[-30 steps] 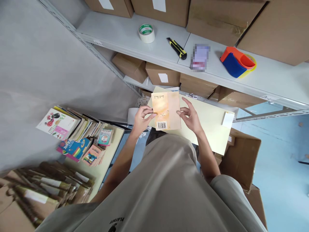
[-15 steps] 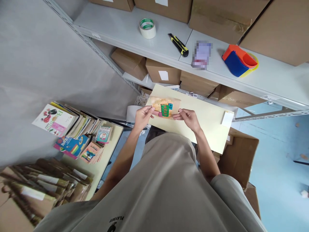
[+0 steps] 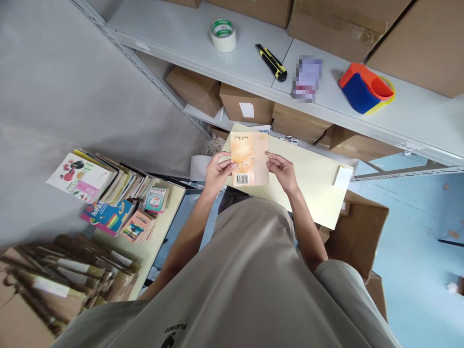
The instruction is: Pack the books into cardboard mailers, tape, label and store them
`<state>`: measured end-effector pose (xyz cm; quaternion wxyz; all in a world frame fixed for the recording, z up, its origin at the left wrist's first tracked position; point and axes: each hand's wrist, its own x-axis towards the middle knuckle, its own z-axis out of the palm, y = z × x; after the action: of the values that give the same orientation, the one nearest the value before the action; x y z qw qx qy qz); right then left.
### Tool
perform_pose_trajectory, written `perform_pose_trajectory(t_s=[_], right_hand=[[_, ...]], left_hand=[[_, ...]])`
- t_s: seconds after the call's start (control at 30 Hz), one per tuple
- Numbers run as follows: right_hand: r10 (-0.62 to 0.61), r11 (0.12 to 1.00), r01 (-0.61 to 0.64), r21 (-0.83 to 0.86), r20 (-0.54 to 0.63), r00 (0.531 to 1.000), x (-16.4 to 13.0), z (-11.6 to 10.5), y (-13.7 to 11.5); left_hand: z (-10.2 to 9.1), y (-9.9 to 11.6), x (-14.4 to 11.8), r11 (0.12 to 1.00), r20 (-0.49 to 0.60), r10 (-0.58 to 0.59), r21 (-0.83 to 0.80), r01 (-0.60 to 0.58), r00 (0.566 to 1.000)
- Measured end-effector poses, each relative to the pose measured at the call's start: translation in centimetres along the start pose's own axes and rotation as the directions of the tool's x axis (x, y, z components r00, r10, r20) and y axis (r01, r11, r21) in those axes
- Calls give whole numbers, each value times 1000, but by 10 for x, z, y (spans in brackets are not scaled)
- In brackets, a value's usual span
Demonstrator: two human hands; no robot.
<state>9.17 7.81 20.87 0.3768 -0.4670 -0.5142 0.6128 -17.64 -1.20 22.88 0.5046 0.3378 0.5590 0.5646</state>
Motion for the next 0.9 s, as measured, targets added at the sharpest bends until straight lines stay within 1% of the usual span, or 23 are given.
perform_pose_trajectory(t_s=[0.1,0.13,0.2,0.23,0.27,0.3,0.37,0.4,0.43,0.47,0.5,0.53,0.57,0.63,0.7,0.73,0.8,0.9], right_hand=[[-52,993,47,-106,-43,998,-1,16,1],[-57,991,52,-124,-38,998,-3,24,-1],[-52,992,54,-112,20,998,-9,42,-3],[-49,994,54,-95,55,997,-12,50,-4],[-45,996,51,-77,78,996,-14,56,-4],[-38,997,43,-58,83,996,-15,61,-3],[7,1000,-6,-6,61,998,-14,61,1],[44,999,-45,30,48,998,-13,58,4],[83,994,-86,68,40,996,-11,54,6],[118,987,-121,103,38,992,-10,49,9],[145,980,-149,129,35,989,-8,44,11],[164,975,-167,149,32,986,-7,40,14],[176,970,-179,166,30,984,-6,37,16],[199,961,-203,189,42,979,-3,34,20],[233,953,-240,184,60,971,2,35,28],[254,950,-262,169,66,965,6,36,33],[307,941,-313,127,64,950,16,38,46],[405,912,-405,58,11,914,38,44,72]], left_hand=[[9,-7,2,1000,-87,11,-5,-12,996],[12,-8,1,1000,-105,13,9,-13,994],[22,-9,-4,998,-108,24,62,-17,994],[27,-8,-7,995,-82,32,101,-23,996],[31,-8,-9,989,-33,40,144,-35,999],[34,-8,-11,983,39,45,177,-52,998],[35,-10,-11,975,171,64,201,-98,983],[32,-12,-9,971,188,82,205,-121,979],[27,-15,-5,967,161,100,217,-135,982],[21,-20,0,962,103,111,240,-133,988],[14,-26,5,958,34,106,265,-111,994],[6,-32,11,959,-20,77,274,-69,997],[0,-39,15,966,-44,23,257,-11,999],[-10,-54,22,981,-14,-111,161,112,994],[-14,-69,26,978,19,-198,67,197,980],[-15,-75,28,974,5,-222,39,222,975],[-15,-88,32,965,-69,-259,20,261,963],[-18,-106,44,939,-174,-327,56,341,929]])
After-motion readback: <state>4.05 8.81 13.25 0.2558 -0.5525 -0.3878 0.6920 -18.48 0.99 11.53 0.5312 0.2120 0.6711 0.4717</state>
